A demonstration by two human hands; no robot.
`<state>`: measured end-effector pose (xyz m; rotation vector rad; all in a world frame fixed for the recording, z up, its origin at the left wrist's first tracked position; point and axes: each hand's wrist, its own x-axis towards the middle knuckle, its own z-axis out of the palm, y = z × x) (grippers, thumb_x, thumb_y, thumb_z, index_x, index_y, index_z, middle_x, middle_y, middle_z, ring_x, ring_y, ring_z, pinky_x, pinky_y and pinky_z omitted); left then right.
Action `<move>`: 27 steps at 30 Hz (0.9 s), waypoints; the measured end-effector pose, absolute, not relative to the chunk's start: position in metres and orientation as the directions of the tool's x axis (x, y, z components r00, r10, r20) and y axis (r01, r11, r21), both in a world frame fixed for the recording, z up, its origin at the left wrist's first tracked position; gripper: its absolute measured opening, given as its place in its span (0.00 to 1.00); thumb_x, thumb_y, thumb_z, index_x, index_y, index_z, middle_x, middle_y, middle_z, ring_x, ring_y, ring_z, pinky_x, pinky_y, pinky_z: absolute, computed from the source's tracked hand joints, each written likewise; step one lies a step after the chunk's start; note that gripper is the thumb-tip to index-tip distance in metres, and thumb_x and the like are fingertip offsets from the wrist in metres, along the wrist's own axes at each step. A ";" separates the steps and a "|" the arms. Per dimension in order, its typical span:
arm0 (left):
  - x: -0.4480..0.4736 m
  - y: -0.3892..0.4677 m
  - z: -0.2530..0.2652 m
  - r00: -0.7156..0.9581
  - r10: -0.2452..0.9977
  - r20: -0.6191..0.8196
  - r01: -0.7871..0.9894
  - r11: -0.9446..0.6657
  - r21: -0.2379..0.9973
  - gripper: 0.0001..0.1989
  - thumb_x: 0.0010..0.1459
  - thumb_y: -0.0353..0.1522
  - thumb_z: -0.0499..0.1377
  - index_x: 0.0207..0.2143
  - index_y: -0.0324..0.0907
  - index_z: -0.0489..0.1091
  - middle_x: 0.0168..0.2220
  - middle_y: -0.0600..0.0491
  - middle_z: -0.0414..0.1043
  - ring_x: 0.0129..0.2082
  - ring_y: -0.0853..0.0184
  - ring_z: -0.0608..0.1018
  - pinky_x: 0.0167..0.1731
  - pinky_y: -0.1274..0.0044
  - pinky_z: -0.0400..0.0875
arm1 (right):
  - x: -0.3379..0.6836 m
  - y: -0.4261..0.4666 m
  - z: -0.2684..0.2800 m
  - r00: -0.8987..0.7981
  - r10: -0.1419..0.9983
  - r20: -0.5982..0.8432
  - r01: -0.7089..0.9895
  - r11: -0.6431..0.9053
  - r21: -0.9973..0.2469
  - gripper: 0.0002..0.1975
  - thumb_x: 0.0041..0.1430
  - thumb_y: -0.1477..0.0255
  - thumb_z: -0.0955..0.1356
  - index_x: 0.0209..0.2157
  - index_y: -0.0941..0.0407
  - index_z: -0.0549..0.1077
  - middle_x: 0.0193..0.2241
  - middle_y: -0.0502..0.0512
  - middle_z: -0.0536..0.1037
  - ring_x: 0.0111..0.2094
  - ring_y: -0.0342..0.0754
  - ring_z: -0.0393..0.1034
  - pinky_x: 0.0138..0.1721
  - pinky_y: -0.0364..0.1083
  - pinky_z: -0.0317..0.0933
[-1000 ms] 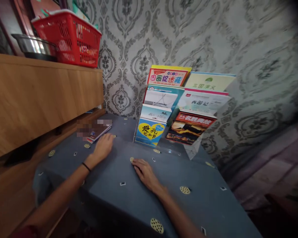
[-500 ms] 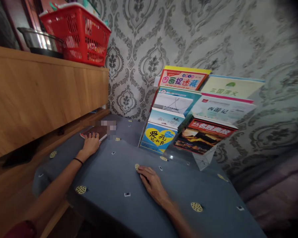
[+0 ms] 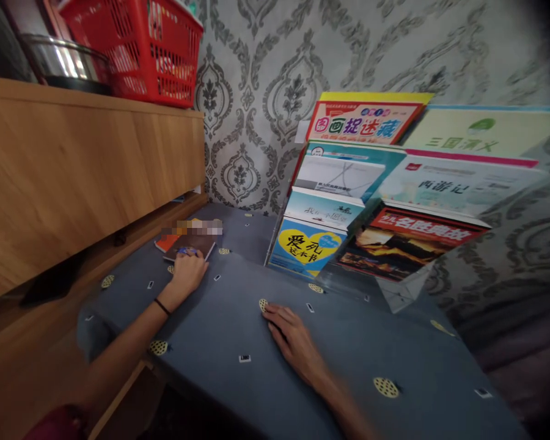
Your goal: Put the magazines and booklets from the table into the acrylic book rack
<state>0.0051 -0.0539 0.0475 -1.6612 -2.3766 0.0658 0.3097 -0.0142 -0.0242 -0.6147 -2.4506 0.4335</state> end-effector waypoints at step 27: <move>-0.052 -0.032 0.044 -0.566 0.809 0.161 0.824 0.562 0.074 0.35 0.63 0.52 0.55 0.61 0.34 0.62 0.56 0.30 0.67 0.56 0.43 0.72 0.49 0.61 0.69 | 0.313 -0.014 -0.029 -0.739 0.524 0.424 0.358 0.838 -0.412 0.17 0.69 0.72 0.62 0.55 0.50 0.75 0.54 0.58 0.79 0.57 0.55 0.73 0.58 0.60 0.68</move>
